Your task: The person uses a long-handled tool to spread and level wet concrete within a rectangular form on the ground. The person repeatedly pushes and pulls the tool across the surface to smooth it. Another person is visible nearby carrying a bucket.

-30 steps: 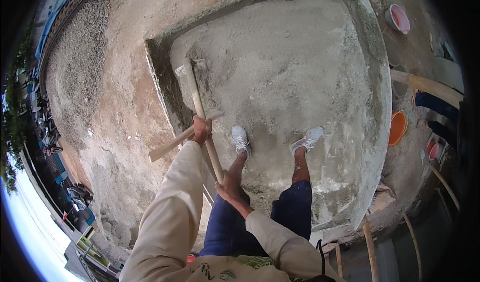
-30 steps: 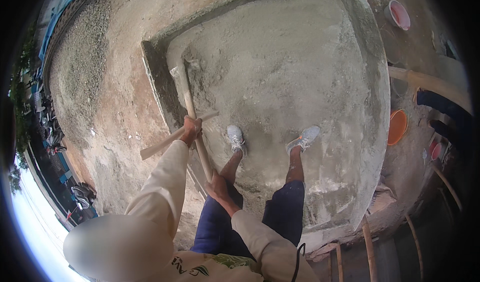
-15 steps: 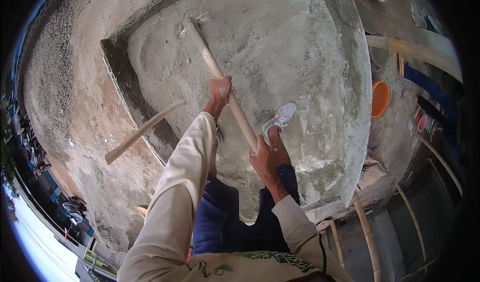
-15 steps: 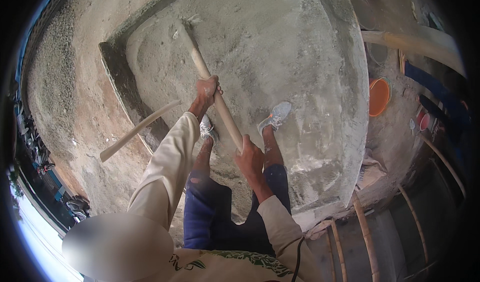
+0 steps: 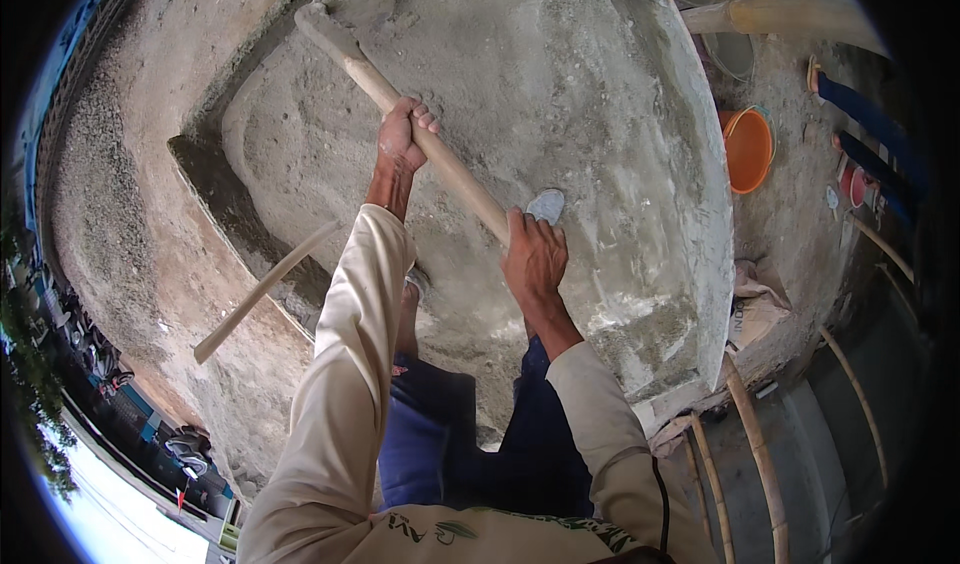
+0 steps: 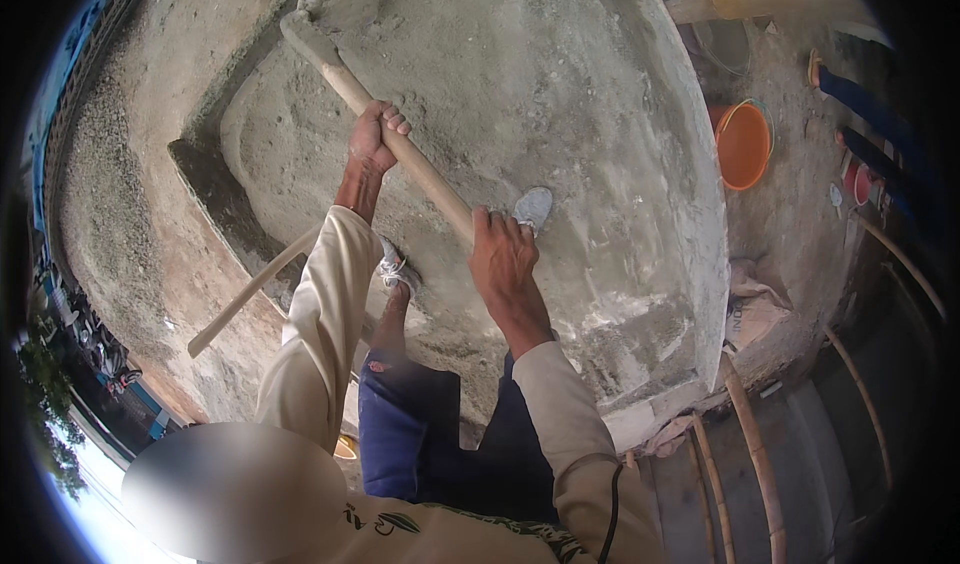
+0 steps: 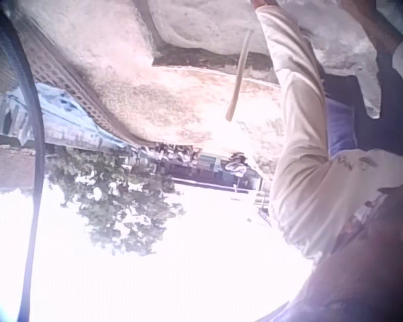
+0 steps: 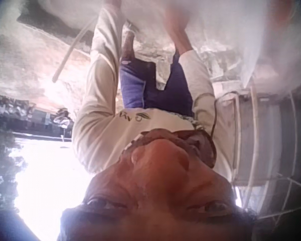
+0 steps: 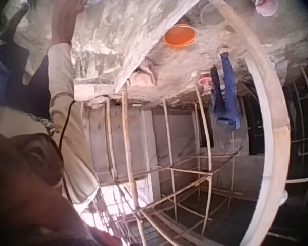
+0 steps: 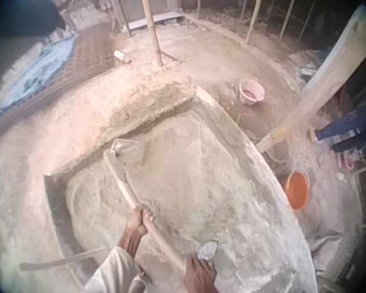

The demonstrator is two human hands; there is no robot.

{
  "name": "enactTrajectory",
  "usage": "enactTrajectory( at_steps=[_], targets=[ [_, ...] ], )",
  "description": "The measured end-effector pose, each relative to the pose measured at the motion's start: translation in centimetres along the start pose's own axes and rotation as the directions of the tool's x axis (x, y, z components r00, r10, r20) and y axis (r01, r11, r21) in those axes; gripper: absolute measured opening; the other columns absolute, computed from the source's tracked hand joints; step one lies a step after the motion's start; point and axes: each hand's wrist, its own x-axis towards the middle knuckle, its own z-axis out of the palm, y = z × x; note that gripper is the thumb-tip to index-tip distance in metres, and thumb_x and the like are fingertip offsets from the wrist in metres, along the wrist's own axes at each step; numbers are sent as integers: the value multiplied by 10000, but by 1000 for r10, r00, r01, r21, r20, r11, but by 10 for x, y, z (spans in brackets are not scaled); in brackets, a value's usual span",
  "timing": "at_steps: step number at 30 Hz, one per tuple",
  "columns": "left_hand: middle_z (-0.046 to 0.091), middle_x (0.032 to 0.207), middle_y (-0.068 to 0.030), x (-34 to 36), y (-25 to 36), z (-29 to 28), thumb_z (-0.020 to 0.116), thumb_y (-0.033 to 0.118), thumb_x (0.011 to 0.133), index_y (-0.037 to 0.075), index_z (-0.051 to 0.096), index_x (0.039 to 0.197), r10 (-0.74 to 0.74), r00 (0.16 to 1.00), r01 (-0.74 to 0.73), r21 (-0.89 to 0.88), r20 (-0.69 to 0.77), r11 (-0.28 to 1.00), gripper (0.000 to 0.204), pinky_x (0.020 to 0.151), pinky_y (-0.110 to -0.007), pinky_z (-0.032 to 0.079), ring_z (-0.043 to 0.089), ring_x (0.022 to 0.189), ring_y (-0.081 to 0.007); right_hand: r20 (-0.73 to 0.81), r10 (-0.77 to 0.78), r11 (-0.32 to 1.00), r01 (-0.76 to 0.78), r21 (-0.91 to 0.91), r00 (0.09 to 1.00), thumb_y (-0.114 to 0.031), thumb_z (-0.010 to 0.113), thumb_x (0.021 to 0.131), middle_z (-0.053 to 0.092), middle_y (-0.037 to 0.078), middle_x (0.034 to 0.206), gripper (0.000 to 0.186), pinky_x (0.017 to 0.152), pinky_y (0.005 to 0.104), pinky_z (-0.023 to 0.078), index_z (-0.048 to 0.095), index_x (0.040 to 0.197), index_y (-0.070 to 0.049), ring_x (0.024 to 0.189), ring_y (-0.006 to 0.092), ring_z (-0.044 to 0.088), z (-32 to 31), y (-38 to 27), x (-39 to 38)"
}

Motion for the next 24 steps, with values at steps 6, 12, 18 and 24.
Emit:
enactTrajectory(
  at_steps=[6, 12, 18, 24],
  targets=[
    [530, 765, -29, -19, 16, 13, 599, 80, 1001, 60, 426, 1246, 38, 998, -58, 538, 48, 841, 300, 478, -322, 514, 537, 565, -129, 471, 234, 828, -428, 362, 851, -129, 754, 851, 722, 272, 1004, 394, 833, 542, 558, 529, 1138, 20, 906, 452, 728, 11, -121, -14],
    [565, 759, -42, -63, 52, -18, 646, 111, 984, 19, 457, 1243, -122, 992, 94, 823, -30, 560, 333, 452, -334, 510, 549, 540, -134, 497, 292, 507, -574, 644, 817, -148, 737, 864, 705, 324, 1010, 405, 870, 519, 555, 497, 1128, 42, 966, 500, 712, -5, -233, -67],
    [540, 692, -39, -74, 164, -40, 587, 77, 1019, 16, 493, 999, -429, 901, 397, 520, -64, 756, 114, 478, -343, 502, 539, 563, -147, 563, 73, 156, -567, 809, 823, -104, 669, 838, 603, 52, 678, 135, 496, 317, 422, 617, 821, 21, 538, 119, 552, -67, -352, -30],
    [574, 698, -89, -96, 250, -74, 607, 39, 961, -21, 557, 968, -197, 960, 269, 472, -197, 840, 79, 455, -393, 505, 565, 528, -217, 556, -115, 129, -542, 830, 823, -166, 671, 819, 576, 64, 611, 231, 522, 353, 451, 602, 758, 45, 532, 154, 562, -112, -402, -9]
  ],
)
